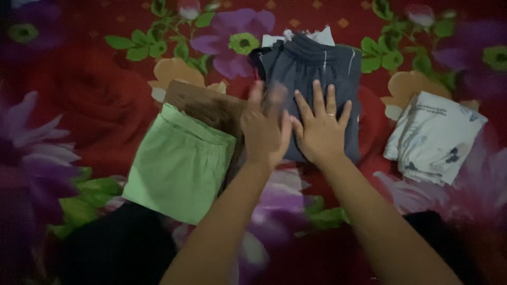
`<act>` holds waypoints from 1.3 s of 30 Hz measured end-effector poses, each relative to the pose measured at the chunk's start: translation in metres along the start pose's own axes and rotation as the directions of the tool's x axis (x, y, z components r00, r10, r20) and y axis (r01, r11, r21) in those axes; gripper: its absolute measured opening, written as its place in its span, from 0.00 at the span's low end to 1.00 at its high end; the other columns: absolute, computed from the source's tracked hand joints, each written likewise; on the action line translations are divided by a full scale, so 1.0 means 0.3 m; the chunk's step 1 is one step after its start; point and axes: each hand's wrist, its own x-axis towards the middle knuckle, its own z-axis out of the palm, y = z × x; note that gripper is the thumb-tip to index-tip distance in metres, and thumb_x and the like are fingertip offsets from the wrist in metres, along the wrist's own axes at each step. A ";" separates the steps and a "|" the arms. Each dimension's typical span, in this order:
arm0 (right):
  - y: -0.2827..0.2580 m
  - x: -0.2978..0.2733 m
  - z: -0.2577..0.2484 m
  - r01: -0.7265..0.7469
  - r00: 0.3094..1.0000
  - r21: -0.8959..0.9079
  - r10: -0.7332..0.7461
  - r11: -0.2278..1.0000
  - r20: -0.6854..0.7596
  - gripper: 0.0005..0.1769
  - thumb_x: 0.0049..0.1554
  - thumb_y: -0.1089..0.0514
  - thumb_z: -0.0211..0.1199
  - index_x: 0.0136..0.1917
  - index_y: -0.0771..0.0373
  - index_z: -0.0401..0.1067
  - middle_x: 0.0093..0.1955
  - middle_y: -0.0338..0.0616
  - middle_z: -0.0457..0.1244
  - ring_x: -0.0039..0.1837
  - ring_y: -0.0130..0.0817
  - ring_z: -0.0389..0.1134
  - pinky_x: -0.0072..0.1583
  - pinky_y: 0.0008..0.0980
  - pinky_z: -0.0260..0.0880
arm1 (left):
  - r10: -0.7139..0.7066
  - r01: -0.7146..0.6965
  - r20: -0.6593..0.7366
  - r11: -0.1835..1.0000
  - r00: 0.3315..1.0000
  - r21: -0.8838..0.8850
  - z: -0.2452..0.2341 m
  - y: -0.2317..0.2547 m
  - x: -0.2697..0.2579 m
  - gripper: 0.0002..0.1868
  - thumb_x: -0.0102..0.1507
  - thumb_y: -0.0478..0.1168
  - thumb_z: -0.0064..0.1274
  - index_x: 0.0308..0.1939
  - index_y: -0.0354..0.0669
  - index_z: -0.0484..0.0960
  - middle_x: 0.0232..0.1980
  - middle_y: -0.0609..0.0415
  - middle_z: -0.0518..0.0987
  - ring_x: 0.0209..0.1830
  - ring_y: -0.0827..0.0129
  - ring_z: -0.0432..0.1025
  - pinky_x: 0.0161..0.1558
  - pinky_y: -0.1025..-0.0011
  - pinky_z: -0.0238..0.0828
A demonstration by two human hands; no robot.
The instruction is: Fold various pieces of clothing on a bed.
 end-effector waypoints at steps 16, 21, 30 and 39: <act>0.201 -1.297 -0.245 -0.639 0.767 0.079 0.628 0.765 0.129 0.17 0.53 0.65 0.69 0.56 0.71 0.73 0.55 0.62 0.67 0.60 0.56 0.68 0.63 0.49 0.67 | -0.632 0.596 0.485 0.763 0.605 0.251 -0.400 0.101 -1.019 0.35 0.66 0.55 0.45 0.73 0.42 0.65 0.69 0.42 0.73 0.68 0.51 0.69 0.70 0.57 0.65; 0.140 -1.887 0.039 -0.869 0.485 0.053 0.825 0.492 0.291 0.13 0.57 0.45 0.69 0.49 0.54 0.78 0.44 0.48 0.71 0.43 0.35 0.72 0.49 0.32 0.78 | -0.674 0.615 0.447 0.732 0.588 0.293 -0.434 0.145 -1.155 0.38 0.63 0.60 0.49 0.72 0.44 0.67 0.71 0.43 0.71 0.70 0.48 0.66 0.69 0.55 0.61; -0.061 -1.405 -0.199 -0.974 0.226 0.061 0.886 0.220 0.405 0.25 0.58 0.39 0.68 0.55 0.63 0.77 0.53 0.54 0.71 0.53 0.49 0.72 0.56 0.42 0.71 | -0.718 0.622 0.489 0.686 0.496 0.377 -0.461 0.057 -1.135 0.34 0.68 0.61 0.45 0.67 0.39 0.73 0.66 0.39 0.72 0.63 0.48 0.69 0.65 0.56 0.65; -0.027 -1.563 -0.257 -0.960 0.242 0.207 0.933 0.189 0.268 0.25 0.67 0.44 0.55 0.62 0.69 0.68 0.59 0.61 0.66 0.59 0.54 0.68 0.62 0.47 0.67 | -0.743 0.520 0.549 0.664 0.382 0.538 -0.455 0.055 -1.121 0.39 0.69 0.67 0.42 0.53 0.30 0.83 0.53 0.37 0.83 0.54 0.49 0.77 0.62 0.58 0.71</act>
